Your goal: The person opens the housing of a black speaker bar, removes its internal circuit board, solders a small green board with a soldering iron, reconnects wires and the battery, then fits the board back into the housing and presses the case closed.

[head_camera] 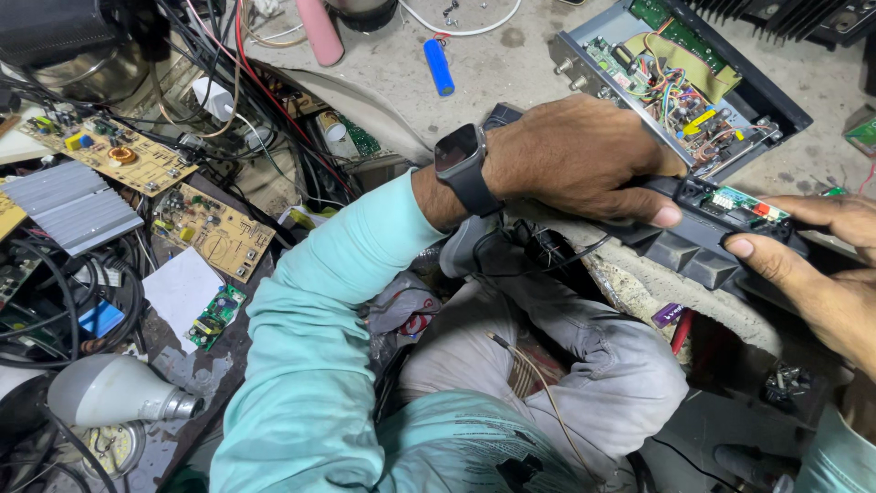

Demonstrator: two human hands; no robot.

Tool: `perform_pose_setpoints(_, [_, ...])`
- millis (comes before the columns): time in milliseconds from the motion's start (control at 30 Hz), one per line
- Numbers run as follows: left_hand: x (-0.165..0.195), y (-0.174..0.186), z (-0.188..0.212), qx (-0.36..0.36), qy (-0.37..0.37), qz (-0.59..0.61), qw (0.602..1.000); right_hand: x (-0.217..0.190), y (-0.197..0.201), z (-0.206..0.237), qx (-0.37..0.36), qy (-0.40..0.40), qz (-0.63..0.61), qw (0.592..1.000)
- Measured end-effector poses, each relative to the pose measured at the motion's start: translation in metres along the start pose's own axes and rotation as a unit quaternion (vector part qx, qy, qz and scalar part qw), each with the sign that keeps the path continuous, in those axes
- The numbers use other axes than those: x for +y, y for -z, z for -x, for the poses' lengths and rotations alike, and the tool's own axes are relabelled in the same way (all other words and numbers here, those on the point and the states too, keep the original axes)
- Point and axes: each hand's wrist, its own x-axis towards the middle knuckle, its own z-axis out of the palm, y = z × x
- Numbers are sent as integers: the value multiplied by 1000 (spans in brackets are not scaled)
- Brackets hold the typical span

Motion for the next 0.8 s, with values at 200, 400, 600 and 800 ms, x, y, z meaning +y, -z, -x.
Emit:
perform_pose_setpoints(200, [3, -2, 5, 25, -17, -23, 999, 5, 5, -6, -91, -91, -40, 991])
perform_pose_setpoints(400, [3, -6, 7, 50, -36, -29, 998, 12, -2, 5, -42, -17, -11, 999])
perform_pose_setpoints(600, [7, -6, 11, 56, -32, -44, 997, -23, -4, 13, 17, -107, -91, 990])
perform_pose_setpoints(800, [18, -5, 9, 76, -63, -36, 994, -47, 15, 9, 58, 55, -58, 995])
